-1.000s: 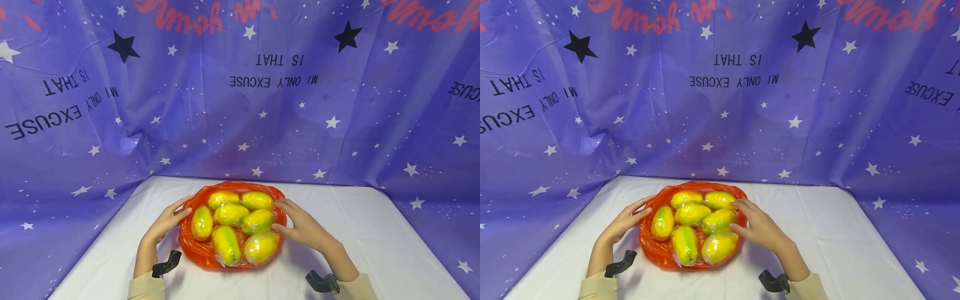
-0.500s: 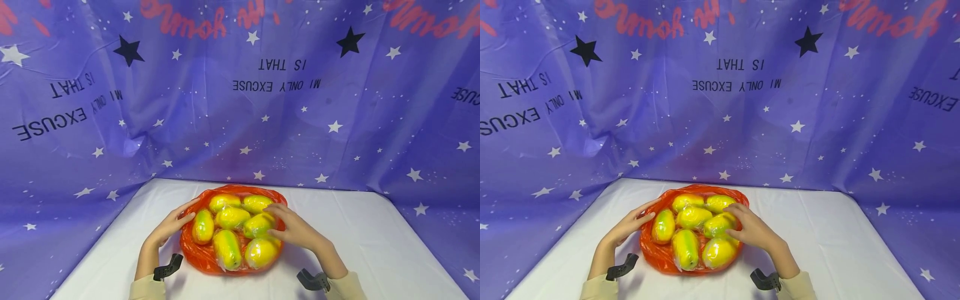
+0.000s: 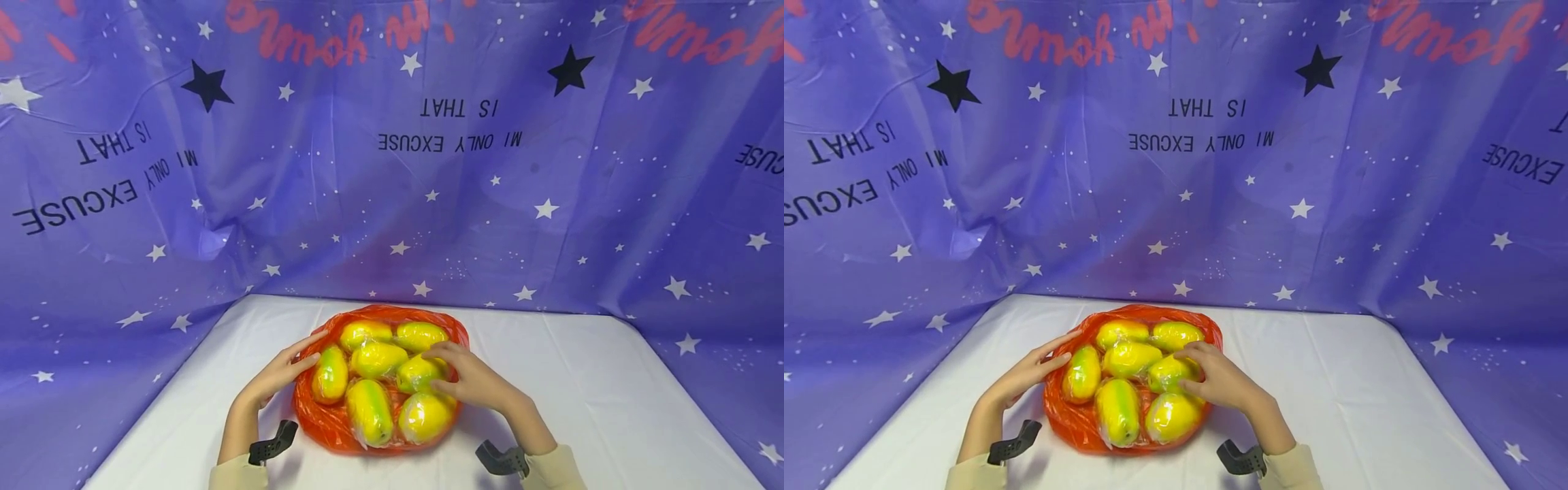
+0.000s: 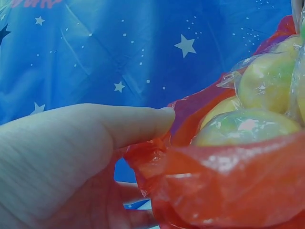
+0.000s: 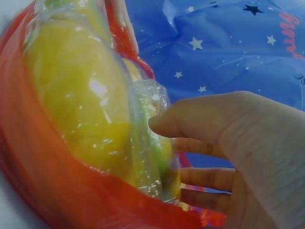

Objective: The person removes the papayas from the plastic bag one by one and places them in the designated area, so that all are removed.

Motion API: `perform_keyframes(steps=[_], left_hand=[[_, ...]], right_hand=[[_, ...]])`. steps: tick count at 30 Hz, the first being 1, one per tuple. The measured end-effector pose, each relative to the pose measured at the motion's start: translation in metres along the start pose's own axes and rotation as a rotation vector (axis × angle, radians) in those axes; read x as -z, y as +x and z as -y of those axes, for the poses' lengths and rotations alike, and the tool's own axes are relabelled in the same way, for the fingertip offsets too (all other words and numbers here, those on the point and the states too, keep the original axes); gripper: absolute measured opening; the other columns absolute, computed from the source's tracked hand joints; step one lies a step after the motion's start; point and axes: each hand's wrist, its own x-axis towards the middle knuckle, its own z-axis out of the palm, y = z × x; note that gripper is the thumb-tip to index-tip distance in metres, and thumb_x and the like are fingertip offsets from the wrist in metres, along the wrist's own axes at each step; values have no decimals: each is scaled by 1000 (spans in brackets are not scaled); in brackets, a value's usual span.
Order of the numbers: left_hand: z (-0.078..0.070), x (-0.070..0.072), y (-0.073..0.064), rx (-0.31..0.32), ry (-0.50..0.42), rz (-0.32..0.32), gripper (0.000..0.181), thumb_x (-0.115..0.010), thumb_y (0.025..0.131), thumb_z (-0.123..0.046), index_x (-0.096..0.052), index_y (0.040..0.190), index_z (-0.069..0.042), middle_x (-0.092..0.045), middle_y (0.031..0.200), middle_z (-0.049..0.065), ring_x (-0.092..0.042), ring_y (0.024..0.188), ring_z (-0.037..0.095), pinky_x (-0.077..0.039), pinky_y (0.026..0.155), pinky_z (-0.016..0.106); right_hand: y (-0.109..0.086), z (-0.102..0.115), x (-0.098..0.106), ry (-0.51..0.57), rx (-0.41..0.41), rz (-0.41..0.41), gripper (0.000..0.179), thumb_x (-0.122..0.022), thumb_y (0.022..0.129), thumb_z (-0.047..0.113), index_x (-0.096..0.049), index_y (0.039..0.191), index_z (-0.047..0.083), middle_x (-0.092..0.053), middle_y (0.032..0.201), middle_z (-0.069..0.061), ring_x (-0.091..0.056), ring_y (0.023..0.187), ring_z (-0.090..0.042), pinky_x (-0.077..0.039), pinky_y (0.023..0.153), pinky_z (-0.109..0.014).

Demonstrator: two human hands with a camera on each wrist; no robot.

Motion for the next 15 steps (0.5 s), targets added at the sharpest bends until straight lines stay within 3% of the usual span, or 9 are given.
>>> perform_keyframes(steps=[8, 15], left_hand=[[1, 0, -3, 10, -4, 1, 52, -56, 98, -28, -42, 148, -18, -32, 153, 15, -23, 140, 41, -27, 106, 62], [-3, -1, -1, 0, 15, -7, 54, -58, 97, -29, -42, 148, -19, -33, 153, 12, -20, 142, 40, -16, 108, 66]], right_hand=[[1, -3, -8, 19, -6, 0, 45, -70, 86, 21, -60, 129, 15, -54, 132, -3, -46, 125, -26, -37, 104, -52], [3, -4, -10, 39, -10, -3, 47, -70, 85, 22, -59, 130, 15, -53, 134, -5, -45, 126, -27, -35, 104, -54]])
